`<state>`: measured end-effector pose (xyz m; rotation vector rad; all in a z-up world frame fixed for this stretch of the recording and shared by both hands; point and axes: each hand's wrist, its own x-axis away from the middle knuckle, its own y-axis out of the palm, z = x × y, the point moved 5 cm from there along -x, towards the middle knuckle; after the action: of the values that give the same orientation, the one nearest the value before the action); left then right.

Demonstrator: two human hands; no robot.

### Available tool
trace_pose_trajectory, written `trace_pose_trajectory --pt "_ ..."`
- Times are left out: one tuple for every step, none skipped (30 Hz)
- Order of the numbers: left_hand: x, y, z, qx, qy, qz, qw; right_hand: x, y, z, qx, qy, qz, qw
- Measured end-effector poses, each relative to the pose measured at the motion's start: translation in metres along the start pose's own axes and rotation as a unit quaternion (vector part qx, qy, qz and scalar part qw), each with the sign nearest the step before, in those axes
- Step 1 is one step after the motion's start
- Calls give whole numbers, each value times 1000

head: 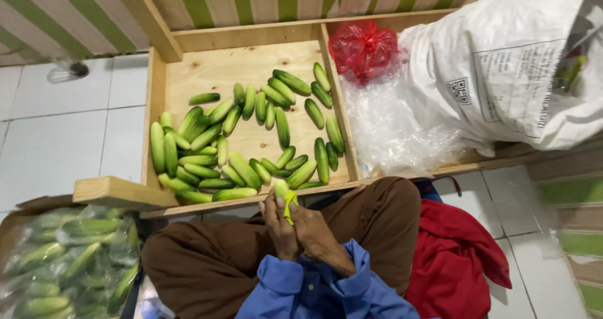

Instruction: Bagging cucumbers from a wooden crate into plastic bags while sitting on the floor

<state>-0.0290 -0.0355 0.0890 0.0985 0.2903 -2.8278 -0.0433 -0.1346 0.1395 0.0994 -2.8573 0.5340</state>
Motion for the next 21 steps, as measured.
trace_pose_trajectory --pt "-5 1 12 2 2 -4 1000 -5 0 13 1 0 5 1000" --pt "-8 1 19 74 -37 -10 997 -6 2 11 136 -145 11 980" --pt "-10 2 27 144 -75 -16 987 -4 8 12 267 -284 15 921" --pt "-14 6 16 145 -74 -21 986 -4 5 11 268 -282 20 921" --pt "-17 12 -2 250 -143 -10 958 -4 3 11 283 -276 17 918" --pt "-19 19 -19 351 -209 0 913 -5 1 10 298 -270 17 915" --pt "-26 19 -22 352 -208 -7 913 -6 0 14 300 -268 23 915" --pt "-32 17 -25 346 -204 3 916 -7 -1 19 292 -267 20 918" --pt "-39 16 -28 341 -200 12 919 -9 -3 23 284 -267 18 921" --pt "-42 16 -18 339 -199 6 919 -13 -4 32 283 -265 25 922" --pt "-45 15 -7 326 -200 9 924 -16 -1 39 318 -282 9 905" --pt "-47 14 3 311 -200 13 929 -19 1 48 351 -298 -7 888" --pt "-49 21 -8 309 -198 6 930 -21 -5 55 349 -296 0 889" --pt "-54 27 -20 298 -199 19 933 -27 -6 65 374 -273 -53 885" --pt "-60 33 -31 287 -200 32 936 -33 -8 76 397 -248 -106 877" --pt "-61 40 -29 286 -198 27 937 -41 -15 90 396 -247 -100 879" --pt "-62 51 -27 306 -206 7 929 -48 -23 100 363 -275 -83 887" --pt "-64 61 -25 325 -214 -14 921 -56 -32 111 329 -302 -65 892" --pt "-68 74 -30 325 -211 -19 922 -61 -51 106 328 -302 -59 893" --pt "-70 87 -36 284 -229 -33 930 -69 -74 104 324 -246 -26 913" --pt "-73 100 -42 243 -245 -47 937 -76 -97 103 317 -190 7 929"
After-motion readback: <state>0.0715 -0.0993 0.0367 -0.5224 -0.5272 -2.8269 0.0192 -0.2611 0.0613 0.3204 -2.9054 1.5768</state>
